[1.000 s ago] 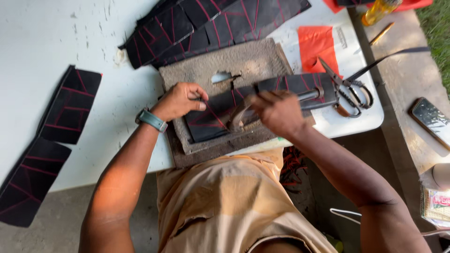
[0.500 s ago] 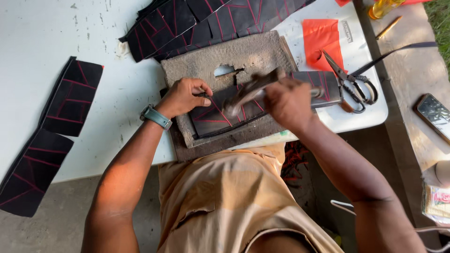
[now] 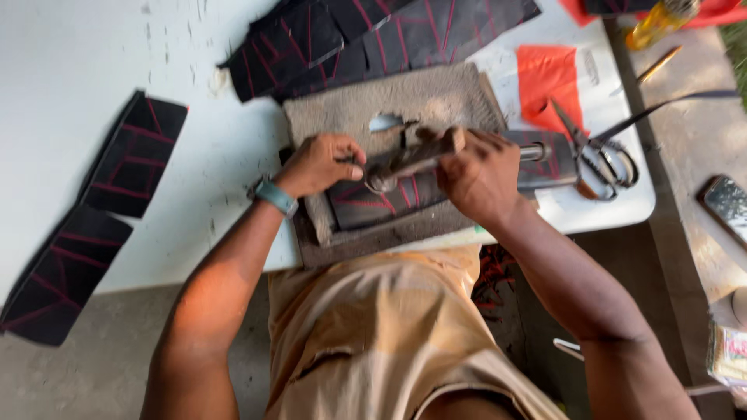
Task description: The person uses a hammer and a metal punch to drive fasteners into black wallets with red stitching on a white table. They repeatedly position each wallet on a worn foam block, strike the punch, and then inspect the zipper before moving to the next wallet.
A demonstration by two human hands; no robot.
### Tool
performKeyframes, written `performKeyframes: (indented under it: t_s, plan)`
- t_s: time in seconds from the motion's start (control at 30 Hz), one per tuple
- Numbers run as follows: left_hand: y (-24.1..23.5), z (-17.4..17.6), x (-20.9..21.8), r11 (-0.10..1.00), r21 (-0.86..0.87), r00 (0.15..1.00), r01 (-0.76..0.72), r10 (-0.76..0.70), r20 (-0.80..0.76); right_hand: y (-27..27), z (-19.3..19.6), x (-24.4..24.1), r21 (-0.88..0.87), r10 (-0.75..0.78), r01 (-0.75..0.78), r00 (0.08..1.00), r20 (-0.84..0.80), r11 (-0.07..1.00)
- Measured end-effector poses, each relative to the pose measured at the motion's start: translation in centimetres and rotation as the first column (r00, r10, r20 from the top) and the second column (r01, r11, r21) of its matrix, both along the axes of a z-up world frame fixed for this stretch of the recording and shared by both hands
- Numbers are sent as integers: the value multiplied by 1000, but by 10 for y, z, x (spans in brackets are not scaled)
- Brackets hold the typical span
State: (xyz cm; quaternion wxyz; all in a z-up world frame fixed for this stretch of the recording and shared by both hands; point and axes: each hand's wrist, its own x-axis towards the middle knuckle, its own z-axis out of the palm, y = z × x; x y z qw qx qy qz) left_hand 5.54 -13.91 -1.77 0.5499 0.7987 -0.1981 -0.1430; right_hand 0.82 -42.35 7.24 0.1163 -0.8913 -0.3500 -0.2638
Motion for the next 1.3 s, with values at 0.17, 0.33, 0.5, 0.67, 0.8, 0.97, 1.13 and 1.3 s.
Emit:
performKeyframes:
  t_s: [0.17,0.33,0.5,0.67,0.8,0.97,1.13,1.3]
  plan:
    - [-2,8,4,996,88,999,-25,28,-34,7,1,0,-261,60,-62,998,-15,963]
    - [2,6,-3,997,75,999,5,-8,32,17,-11,-2,-146,87,-104,989,-121,984]
    - [2,8,8,999,38,1000,21,-22,14,36,-12,4,-254,22,-43,996,-88,966]
    - [2,6,7,998,57,1000,10,-10,-2,48,-3,2,-291,213,-199,977,15,936]
    - [3,-2,5,998,10,992,57,-58,108,43,6,2,-243,89,-75,995,49,967]
    - [1,3,3,1000,14,999,18,-19,47,48,-4,-8,-243,138,-192,965,-222,951]
    - [54,31,-3,998,51,999,37,-35,-41,-10,-5,7,32,-67,77,966,-250,996]
    - [150,78,-19,809,585,988,-48,125,-92,-114,10,14,172,-346,513,755,-557,841]
